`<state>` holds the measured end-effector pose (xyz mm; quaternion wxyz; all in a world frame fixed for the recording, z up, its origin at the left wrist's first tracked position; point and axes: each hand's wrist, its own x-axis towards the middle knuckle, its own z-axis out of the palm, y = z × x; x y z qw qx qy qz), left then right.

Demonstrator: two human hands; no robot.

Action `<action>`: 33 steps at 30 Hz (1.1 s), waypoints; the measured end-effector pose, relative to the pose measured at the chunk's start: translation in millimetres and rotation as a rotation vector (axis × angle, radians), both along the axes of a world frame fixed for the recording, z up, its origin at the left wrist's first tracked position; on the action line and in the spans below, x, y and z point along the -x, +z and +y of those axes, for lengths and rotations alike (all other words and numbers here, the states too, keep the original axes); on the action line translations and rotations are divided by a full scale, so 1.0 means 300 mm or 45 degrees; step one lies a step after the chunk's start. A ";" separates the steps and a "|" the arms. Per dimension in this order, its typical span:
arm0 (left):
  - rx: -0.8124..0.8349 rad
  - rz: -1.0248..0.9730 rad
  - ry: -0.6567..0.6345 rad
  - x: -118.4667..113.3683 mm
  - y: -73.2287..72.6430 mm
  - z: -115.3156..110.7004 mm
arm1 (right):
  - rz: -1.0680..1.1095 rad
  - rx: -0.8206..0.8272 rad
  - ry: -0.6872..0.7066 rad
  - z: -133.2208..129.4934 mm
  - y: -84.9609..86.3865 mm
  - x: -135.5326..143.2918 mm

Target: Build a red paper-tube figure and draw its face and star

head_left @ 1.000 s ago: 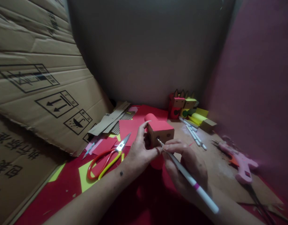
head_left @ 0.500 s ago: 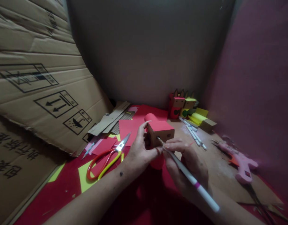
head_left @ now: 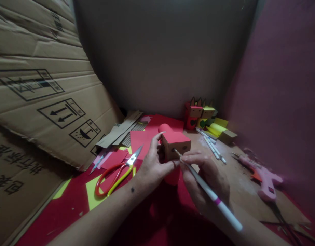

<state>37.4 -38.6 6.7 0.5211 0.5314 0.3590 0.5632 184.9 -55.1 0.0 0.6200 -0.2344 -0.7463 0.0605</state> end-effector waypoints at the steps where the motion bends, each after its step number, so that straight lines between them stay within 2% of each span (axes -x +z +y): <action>1: -0.001 0.001 0.000 0.001 -0.001 0.000 | 0.005 0.006 0.006 -0.001 0.000 0.000; 22: -0.002 0.016 0.015 0.002 -0.002 0.002 | 0.008 0.030 -0.006 -0.004 -0.005 -0.009; 33: 0.034 0.000 0.006 -0.002 0.018 -0.008 | 0.010 0.033 0.008 -0.004 -0.003 -0.005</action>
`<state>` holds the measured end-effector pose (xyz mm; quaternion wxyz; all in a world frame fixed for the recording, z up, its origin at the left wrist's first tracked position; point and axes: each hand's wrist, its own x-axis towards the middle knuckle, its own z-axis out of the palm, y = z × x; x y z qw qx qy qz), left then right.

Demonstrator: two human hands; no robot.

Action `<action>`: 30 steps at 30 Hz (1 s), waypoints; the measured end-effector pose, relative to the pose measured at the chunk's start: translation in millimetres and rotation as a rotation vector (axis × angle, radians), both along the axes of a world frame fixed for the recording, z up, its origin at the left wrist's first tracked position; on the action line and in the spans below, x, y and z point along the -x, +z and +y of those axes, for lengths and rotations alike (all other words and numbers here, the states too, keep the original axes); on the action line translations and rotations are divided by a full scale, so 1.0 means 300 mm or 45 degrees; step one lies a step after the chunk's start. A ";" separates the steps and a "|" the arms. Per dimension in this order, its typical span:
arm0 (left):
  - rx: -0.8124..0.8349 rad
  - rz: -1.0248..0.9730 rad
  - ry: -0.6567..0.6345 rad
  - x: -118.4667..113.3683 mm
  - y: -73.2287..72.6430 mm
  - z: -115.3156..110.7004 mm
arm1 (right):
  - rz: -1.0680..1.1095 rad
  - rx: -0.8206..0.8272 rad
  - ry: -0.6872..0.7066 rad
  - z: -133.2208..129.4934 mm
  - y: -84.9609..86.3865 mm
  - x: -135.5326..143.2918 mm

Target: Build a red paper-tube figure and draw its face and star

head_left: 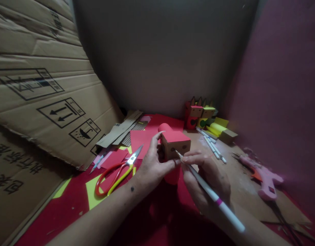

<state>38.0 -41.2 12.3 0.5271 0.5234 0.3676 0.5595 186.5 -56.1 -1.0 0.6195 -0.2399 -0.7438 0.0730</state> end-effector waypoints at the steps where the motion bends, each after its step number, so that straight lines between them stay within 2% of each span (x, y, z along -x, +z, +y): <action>1: 0.006 -0.005 -0.001 0.000 0.001 0.000 | -0.001 -0.003 0.004 -0.001 0.000 0.000; 17: -0.017 -0.005 -0.025 0.004 -0.013 0.006 | 0.013 -0.001 0.035 -0.003 -0.013 -0.006; 23: -0.001 0.029 -0.017 0.004 -0.008 0.003 | 0.004 -0.053 -0.026 -0.006 0.000 0.000; 30: 0.005 0.029 -0.015 0.003 -0.008 0.003 | -0.002 -0.042 0.035 0.003 -0.003 -0.001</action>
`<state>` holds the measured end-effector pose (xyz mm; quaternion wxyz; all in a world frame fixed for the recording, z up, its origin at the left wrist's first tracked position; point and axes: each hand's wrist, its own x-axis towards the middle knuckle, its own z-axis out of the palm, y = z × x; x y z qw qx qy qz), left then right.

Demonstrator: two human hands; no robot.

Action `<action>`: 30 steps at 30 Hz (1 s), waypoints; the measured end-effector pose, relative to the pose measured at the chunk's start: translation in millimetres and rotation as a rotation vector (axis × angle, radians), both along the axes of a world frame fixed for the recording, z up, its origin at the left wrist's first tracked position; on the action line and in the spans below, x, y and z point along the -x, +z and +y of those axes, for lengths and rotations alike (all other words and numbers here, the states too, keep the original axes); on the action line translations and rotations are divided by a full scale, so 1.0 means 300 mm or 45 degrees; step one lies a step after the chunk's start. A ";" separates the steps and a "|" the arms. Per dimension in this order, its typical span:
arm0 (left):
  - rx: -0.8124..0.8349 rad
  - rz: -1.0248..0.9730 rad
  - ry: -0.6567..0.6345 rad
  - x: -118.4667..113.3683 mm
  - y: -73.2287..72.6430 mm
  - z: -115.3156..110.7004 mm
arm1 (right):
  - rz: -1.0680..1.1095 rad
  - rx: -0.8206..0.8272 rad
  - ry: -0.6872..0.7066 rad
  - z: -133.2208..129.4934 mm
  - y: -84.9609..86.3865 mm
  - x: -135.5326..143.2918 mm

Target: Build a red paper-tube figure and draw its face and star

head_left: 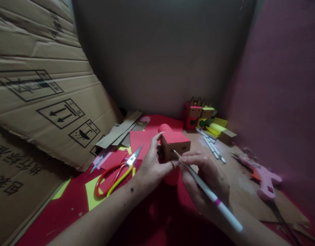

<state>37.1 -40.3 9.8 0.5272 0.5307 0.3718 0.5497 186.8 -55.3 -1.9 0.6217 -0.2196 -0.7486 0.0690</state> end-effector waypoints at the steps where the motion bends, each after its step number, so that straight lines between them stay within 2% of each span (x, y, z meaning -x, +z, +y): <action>1: 0.000 -0.002 0.001 0.000 0.002 -0.001 | -0.004 -0.001 0.000 0.002 0.000 0.000; 6: 0.004 -0.017 -0.007 0.001 0.005 -0.004 | 0.010 -0.006 0.011 0.007 0.004 0.001; 19: -0.031 0.002 0.030 0.004 -0.026 0.010 | 0.019 0.054 -0.052 -0.008 0.010 0.002; 30: -0.018 -0.040 -0.009 0.001 -0.005 0.000 | 0.067 0.078 -0.002 -0.005 0.000 0.008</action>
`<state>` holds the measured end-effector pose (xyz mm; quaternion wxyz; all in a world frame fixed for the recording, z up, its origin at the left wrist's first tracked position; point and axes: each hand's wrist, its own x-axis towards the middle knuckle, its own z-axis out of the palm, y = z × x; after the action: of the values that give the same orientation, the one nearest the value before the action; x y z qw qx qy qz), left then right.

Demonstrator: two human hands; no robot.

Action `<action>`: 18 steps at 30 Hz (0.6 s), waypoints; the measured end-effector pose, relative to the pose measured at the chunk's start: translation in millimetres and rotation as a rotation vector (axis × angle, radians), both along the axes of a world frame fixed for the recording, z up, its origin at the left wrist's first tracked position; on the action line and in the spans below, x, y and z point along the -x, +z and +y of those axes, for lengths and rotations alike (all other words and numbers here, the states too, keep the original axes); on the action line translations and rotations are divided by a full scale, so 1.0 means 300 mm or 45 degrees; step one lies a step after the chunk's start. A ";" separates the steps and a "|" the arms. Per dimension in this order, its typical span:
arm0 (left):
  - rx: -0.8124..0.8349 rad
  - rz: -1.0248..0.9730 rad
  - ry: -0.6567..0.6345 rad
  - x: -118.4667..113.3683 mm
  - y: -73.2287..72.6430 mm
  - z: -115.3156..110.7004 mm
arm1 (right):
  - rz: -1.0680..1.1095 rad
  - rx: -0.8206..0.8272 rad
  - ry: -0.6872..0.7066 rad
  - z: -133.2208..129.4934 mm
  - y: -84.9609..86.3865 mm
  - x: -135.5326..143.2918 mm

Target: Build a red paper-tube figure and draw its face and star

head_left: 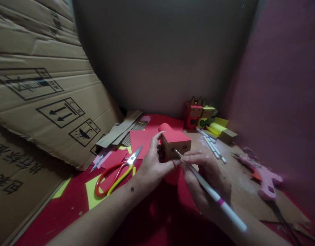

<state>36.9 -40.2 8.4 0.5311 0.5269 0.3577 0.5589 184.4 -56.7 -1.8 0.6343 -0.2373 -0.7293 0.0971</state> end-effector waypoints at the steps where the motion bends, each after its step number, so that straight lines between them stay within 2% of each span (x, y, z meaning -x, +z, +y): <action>1: 0.003 0.001 0.001 0.000 0.001 -0.001 | -0.003 -0.012 -0.012 0.000 0.001 0.000; 18: 0.032 0.007 0.021 -0.002 0.009 -0.005 | 0.003 -0.027 -0.021 0.007 -0.007 0.000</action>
<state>37.4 -41.6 11.1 0.5319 0.5188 0.3707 0.5572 184.3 -54.6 -3.9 0.6386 -0.2363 -0.7275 0.0844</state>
